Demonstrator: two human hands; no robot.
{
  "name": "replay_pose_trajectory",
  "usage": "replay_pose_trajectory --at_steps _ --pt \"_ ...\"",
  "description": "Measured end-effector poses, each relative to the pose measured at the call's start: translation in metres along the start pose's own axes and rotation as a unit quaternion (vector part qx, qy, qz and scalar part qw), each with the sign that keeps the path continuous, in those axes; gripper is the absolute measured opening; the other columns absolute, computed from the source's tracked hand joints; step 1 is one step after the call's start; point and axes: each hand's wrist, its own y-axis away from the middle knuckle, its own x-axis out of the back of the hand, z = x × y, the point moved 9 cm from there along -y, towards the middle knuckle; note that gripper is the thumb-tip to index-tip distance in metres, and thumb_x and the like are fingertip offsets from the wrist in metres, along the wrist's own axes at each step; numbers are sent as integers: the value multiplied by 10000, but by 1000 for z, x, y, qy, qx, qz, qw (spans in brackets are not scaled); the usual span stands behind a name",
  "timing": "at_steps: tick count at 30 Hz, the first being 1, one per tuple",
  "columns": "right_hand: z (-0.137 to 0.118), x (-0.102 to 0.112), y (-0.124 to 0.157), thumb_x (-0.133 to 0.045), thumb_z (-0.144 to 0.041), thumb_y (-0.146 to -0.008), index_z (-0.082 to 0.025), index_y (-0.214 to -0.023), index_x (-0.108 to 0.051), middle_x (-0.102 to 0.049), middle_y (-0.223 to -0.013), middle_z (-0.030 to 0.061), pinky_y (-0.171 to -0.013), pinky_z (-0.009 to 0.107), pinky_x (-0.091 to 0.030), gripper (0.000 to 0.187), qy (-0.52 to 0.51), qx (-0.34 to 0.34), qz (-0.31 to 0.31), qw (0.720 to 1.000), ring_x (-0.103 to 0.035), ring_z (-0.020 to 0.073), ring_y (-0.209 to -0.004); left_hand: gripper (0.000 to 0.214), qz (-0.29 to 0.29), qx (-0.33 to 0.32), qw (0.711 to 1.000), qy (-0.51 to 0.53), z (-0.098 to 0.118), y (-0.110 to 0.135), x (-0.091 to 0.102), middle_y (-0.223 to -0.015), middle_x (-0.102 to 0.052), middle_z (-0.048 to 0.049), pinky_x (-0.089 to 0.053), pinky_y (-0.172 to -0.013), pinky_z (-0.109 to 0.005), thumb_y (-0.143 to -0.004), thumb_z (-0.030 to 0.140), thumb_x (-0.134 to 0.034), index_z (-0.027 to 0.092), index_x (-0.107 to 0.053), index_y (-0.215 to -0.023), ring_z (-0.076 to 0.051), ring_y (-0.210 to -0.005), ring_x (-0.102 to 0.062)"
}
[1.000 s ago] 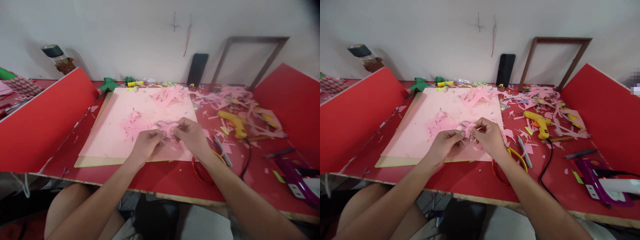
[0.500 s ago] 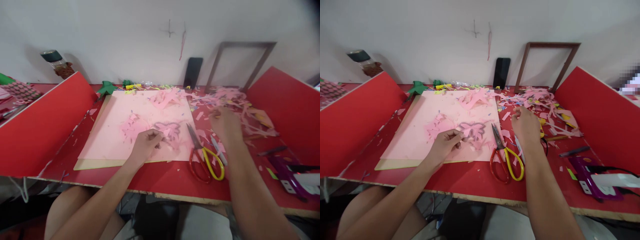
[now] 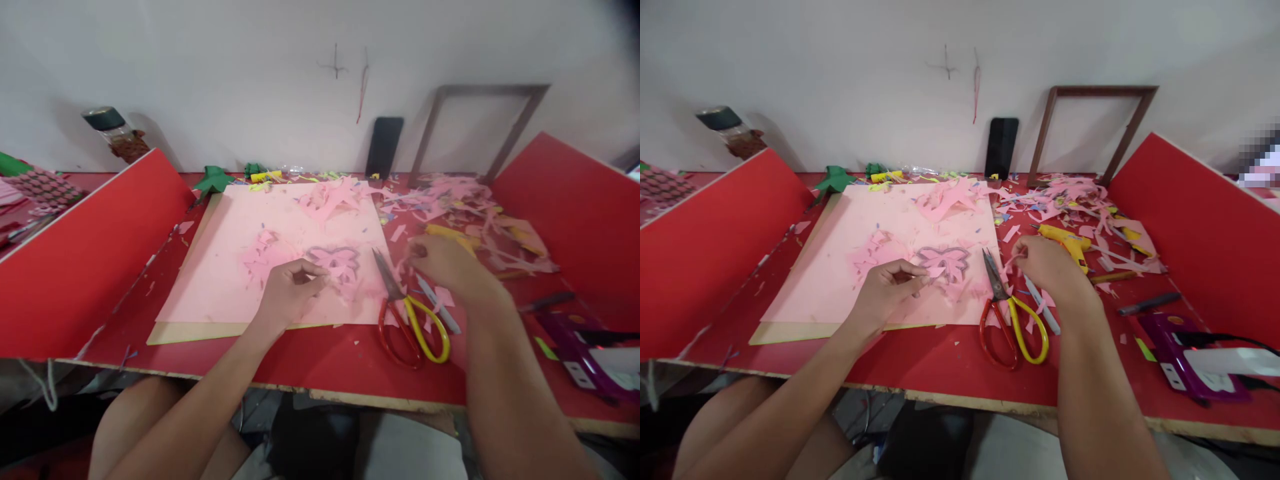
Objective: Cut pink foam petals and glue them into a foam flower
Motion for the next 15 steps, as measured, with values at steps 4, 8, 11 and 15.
replay_pose_trajectory --at_steps 4,8,11,15 --pt "4 8 -2 -531 -228 -890 -212 -995 -768 -771 -1066 80 -787 351 -486 260 33 -10 30 999 -701 257 -946 212 12 -6 1000 -21 2 1 4 -768 -714 -37 -467 -596 -245 -684 318 -836 183 -774 -834 -125 -638 -595" --pt "5 -11 -2 -567 -178 -837 -201 -998 -776 -782 -1060 72 -820 346 -503 265 41 13 -48 998 -707 252 -967 299 16 0 1000 -9 6 1 3 -736 -684 -15 -459 -578 -246 -697 335 -823 182 -772 -949 -118 -604 -571" --pt "0 -19 0 -646 -189 -789 -210 -958 -768 -779 -1036 63 -775 309 -495 209 44 36 -77 995 -705 235 -927 248 10 2 1000 -18 9 1 1 -680 -661 -7 -452 -570 -244 -710 346 -806 178 -764 -888 -118 -590 -562" --pt "1 -14 1 -697 -185 -754 -214 -707 -716 -740 -766 35 -621 281 -428 58 23 31 -38 999 -656 190 -683 172 10 -5 1000 -18 13 2 1 -597 -619 8 -449 -579 -246 -735 328 -767 182 -724 -814 -122 -580 -554"
